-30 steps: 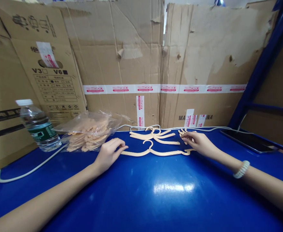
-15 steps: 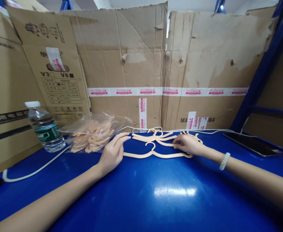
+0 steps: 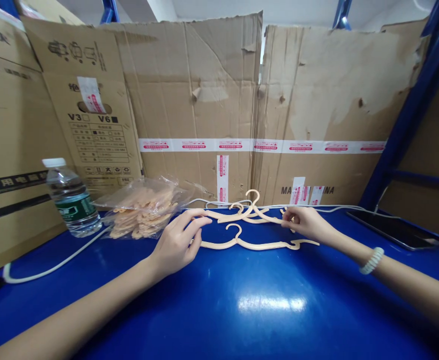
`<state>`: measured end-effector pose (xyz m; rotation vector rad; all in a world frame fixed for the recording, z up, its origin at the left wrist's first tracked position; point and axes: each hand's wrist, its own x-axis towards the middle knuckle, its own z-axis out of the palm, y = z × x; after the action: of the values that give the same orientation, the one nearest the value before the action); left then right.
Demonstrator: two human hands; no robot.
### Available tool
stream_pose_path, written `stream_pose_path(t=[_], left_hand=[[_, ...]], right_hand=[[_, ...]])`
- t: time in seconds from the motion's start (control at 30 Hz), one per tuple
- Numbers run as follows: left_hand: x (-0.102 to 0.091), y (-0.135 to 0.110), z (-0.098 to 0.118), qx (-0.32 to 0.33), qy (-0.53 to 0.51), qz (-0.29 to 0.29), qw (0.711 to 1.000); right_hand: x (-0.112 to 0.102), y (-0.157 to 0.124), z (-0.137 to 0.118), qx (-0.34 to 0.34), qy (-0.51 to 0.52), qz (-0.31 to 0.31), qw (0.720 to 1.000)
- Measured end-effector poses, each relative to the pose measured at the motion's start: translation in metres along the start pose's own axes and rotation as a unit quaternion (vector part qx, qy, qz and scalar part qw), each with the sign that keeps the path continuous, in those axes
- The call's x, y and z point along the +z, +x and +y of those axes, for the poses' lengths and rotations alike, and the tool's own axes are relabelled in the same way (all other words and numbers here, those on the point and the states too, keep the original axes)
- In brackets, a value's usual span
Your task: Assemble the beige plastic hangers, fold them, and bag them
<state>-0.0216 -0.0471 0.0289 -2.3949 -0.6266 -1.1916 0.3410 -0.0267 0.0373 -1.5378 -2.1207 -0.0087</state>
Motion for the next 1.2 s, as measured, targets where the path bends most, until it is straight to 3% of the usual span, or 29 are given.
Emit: stream_pose_path(t=[0.23, 0.43, 0.57, 0.67, 0.83, 0.97, 1.07, 1.2], left_hand=[[-0.007, 0.010, 0.020, -0.073, -0.019, -0.017, 0.997], [0.006, 0.002, 0.036, -0.089, 0.021, -0.089, 0.992], [0.014, -0.006, 0.040, -0.147, -0.060, -0.145, 0.977], [0.016, -0.008, 0.040, -0.173, -0.118, -0.154, 0.966], [0.018, -0.007, 0.039, -0.186, -0.149, -0.126, 0.963], [0.019, -0.007, 0.039, -0.180, -0.157, -0.129, 0.962], [0.020, -0.008, 0.039, -0.179, -0.158, -0.136, 0.962], [0.020, -0.009, 0.039, -0.181, -0.157, -0.138, 0.961]], right_hand=[[-0.007, -0.019, -0.001, 0.012, 0.069, 0.045, 0.997], [0.004, -0.039, -0.031, -0.037, 0.134, -0.015, 0.990], [0.015, -0.048, -0.046, -0.045, 0.172, -0.047, 0.983], [0.014, -0.048, -0.048, -0.045, 0.206, -0.058, 0.976], [-0.006, -0.034, -0.025, 0.012, 0.304, 0.030, 0.952], [-0.018, -0.024, 0.007, 0.053, 0.189, 0.117, 0.974], [-0.014, -0.021, 0.029, 0.034, 0.073, 0.104, 0.991], [-0.003, -0.019, 0.048, 0.010, 0.017, 0.062, 0.998]])
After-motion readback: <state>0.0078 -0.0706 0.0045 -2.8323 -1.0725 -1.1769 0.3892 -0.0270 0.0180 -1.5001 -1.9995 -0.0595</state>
